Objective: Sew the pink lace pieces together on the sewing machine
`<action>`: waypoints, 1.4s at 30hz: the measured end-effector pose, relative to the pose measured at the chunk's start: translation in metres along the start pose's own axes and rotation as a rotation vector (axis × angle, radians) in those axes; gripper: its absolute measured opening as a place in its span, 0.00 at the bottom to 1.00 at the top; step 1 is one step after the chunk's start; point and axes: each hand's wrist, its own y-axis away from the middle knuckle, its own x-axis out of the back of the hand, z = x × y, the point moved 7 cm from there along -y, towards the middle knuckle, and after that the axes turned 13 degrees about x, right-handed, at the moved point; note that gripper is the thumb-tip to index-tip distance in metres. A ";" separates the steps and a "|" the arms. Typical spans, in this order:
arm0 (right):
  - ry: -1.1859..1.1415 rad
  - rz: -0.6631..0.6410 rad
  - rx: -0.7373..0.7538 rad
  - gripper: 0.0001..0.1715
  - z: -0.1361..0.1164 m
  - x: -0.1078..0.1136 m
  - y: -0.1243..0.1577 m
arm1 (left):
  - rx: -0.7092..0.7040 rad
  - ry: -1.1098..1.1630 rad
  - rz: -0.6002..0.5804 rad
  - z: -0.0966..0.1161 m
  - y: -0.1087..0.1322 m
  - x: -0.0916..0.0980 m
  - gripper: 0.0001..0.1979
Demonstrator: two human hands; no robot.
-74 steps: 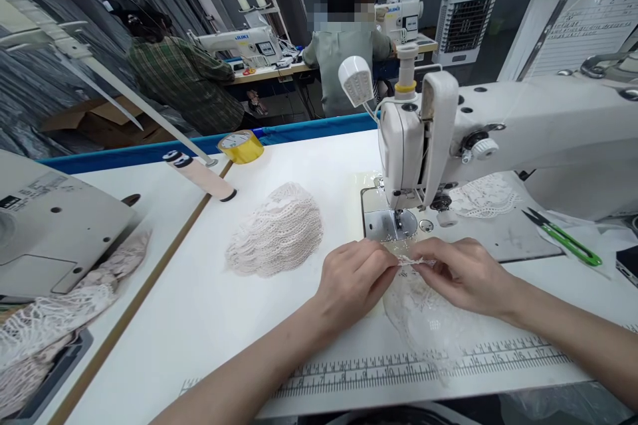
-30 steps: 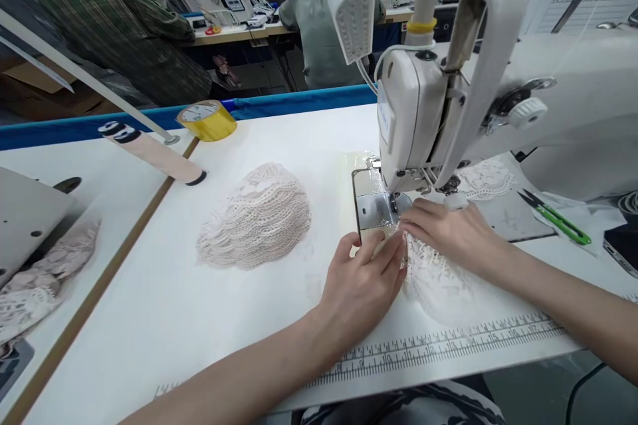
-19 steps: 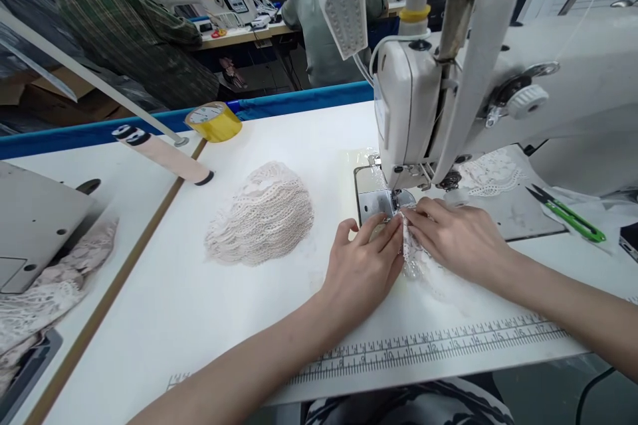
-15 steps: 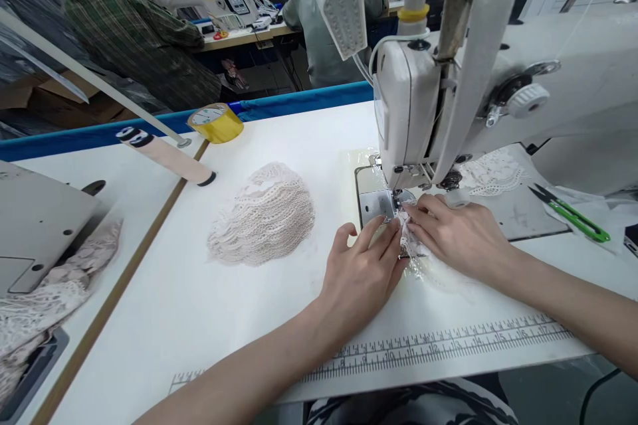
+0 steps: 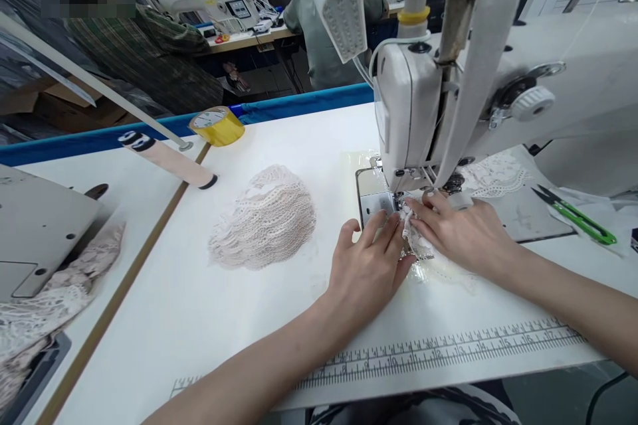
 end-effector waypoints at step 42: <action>0.064 0.086 -0.013 0.23 0.011 -0.004 0.003 | 0.040 0.004 -0.007 -0.006 -0.006 -0.006 0.18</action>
